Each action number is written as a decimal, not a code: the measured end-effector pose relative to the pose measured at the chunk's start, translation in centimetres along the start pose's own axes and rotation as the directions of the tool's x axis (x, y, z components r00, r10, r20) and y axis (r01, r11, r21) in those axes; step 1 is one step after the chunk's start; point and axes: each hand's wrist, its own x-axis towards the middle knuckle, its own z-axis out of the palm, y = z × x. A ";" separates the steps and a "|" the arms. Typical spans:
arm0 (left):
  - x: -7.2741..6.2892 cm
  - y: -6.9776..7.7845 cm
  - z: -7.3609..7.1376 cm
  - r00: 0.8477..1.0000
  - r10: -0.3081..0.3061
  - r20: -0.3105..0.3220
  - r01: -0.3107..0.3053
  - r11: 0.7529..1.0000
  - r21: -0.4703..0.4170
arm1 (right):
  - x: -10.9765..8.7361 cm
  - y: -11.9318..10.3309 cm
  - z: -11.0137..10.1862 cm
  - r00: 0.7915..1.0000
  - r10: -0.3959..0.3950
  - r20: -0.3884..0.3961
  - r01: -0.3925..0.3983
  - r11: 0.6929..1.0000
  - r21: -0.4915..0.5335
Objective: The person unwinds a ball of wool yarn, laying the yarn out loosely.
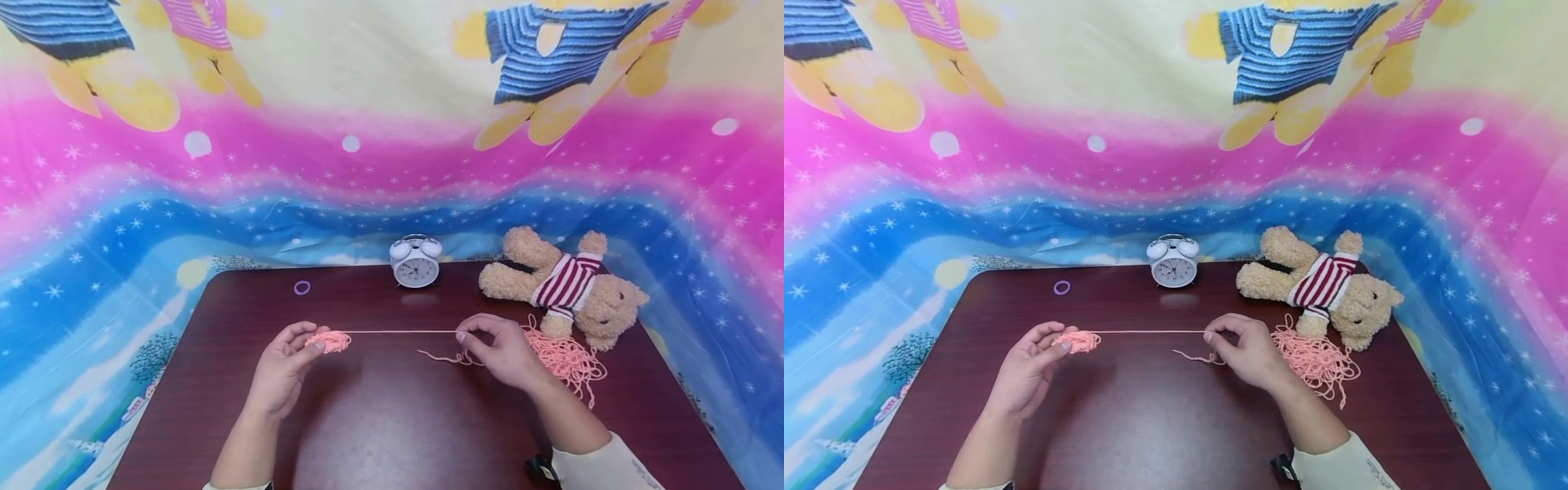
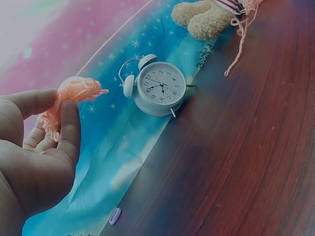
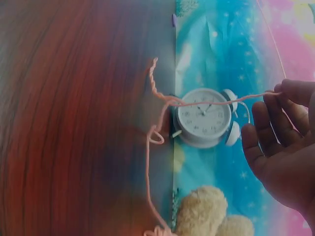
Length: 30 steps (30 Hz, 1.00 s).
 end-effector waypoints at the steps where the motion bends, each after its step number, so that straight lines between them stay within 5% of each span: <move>1: 0.0 0.0 -0.1 1.000 0.001 0.001 -0.001 1.000 0.003 | -0.1 0.2 -0.3 1.000 0.003 -0.005 -0.003 1.000 -0.011; 16: -0.1 0.0 -1.5 0.999 -0.007 -0.050 0.009 0.999 0.035 | -1.9 2.4 -3.0 0.998 0.014 -0.055 -0.017 0.998 -0.058; 30: -0.1 0.3 -2.6 0.994 0.021 -0.103 -0.027 0.998 -0.055 | -3.8 3.4 -5.5 0.988 0.143 -0.058 -0.147 0.988 -0.054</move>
